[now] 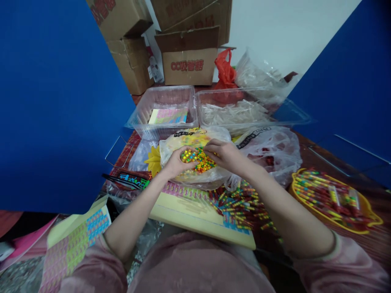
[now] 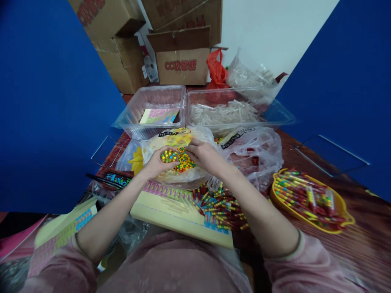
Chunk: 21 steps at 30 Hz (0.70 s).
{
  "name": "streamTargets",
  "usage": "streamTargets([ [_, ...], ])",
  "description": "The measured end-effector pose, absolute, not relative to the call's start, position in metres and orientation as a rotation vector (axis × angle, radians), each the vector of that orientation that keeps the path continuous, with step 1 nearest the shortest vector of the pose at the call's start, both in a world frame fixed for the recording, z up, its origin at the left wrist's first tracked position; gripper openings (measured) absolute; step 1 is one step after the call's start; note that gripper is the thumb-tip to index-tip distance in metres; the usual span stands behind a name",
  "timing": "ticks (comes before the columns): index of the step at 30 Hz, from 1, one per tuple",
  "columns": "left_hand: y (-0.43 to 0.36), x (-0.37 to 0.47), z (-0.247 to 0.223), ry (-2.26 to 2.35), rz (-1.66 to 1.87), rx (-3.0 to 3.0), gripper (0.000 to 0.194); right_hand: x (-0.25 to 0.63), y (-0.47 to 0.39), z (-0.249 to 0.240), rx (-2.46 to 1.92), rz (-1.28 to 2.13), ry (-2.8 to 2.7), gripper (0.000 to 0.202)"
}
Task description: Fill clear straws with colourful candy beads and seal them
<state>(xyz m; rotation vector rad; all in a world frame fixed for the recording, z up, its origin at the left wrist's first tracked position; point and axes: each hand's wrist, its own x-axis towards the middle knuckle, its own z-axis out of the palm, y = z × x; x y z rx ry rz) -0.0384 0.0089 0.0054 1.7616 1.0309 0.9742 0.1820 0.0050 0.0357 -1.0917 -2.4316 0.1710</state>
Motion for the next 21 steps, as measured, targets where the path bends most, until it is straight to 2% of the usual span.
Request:
streamTargets([
  [5, 0.010, -0.039, 0.002, 1.027, 0.989, 1.725, 0.047, 0.174, -0.006, 0.041, -0.981, 0.255, -2.312, 0.026],
  [12, 0.012, -0.039, 0.001, 1.077, 0.933, 1.765, 0.050, 0.170, -0.001, 0.052, -0.905, 0.295, -2.491, 0.027],
  [21, 0.010, -0.038, 0.000, 0.987, 0.958, 1.759, 0.045, 0.171, 0.015, 0.056, -0.884, 0.405, -2.684, 0.025],
])
